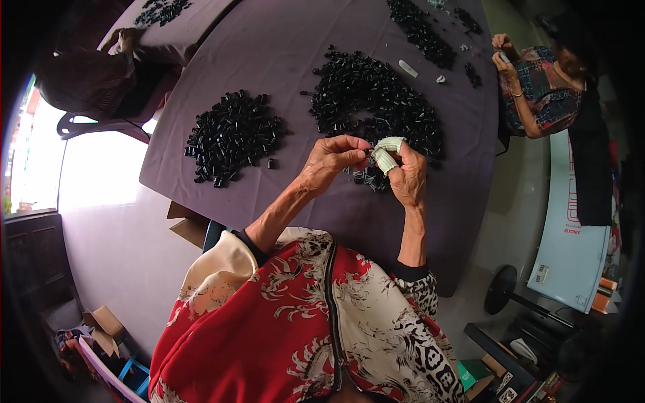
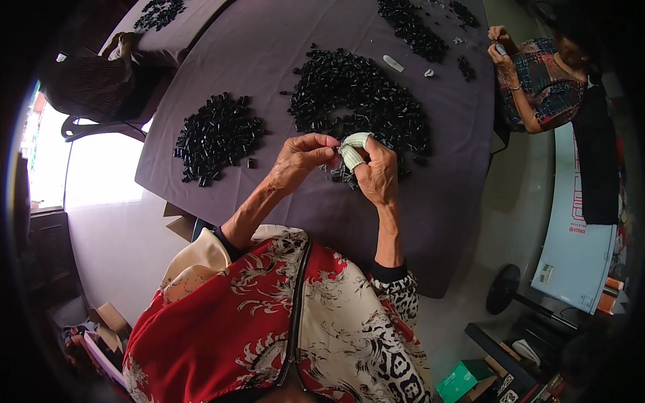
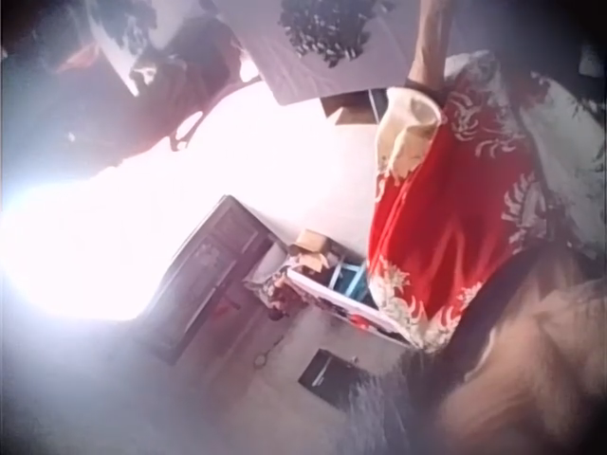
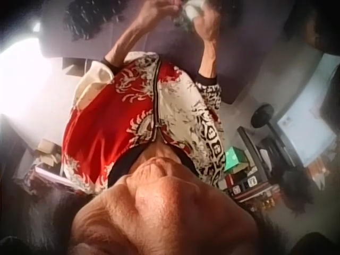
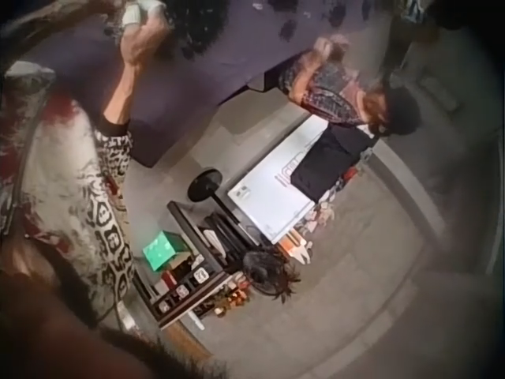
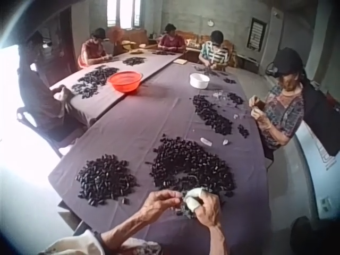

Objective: The person assembles small black plastic components by hand, fitting the pieces together and placing the completed parts into a pile on the table.

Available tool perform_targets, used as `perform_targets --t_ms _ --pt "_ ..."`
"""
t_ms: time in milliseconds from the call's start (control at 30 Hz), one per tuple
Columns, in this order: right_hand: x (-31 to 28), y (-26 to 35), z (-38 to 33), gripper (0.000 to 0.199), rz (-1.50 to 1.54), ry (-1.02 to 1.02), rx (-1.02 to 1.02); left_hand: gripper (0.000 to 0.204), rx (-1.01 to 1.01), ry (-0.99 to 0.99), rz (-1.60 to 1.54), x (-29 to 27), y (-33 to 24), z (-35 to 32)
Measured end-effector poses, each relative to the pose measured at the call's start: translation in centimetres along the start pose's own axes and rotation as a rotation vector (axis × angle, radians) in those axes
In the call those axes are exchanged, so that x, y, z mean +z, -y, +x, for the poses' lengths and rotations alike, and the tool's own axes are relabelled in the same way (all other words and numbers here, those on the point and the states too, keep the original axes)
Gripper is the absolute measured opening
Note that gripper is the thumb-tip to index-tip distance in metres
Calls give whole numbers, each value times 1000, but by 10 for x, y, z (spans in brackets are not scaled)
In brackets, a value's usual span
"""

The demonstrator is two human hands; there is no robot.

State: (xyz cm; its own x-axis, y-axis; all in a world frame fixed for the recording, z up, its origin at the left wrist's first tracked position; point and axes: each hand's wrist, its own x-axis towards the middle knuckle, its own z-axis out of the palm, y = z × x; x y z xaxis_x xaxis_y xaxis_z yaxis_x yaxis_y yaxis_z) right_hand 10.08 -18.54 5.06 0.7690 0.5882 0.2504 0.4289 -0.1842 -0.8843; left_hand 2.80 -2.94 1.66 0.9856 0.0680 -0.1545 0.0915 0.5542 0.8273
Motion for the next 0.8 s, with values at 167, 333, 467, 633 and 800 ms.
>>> perform_targets --t_ms 167,333,467,633,800 --pt "0 4 -1 15 -104 -10 -33 17 41 -9 116 6 -7 -2" --pt "3 15 7 7 -361 -46 -303 17 64 -38 336 11 -20 -4" --pt "4 16 11 6 -354 -50 -285 16 90 -72 377 14 -24 -3" --pt "4 20 13 12 -233 -3 -150 16 109 -92 389 13 -25 -4" --pt "5 10 11 19 -205 -46 -133 17 77 -93 172 11 -21 0"
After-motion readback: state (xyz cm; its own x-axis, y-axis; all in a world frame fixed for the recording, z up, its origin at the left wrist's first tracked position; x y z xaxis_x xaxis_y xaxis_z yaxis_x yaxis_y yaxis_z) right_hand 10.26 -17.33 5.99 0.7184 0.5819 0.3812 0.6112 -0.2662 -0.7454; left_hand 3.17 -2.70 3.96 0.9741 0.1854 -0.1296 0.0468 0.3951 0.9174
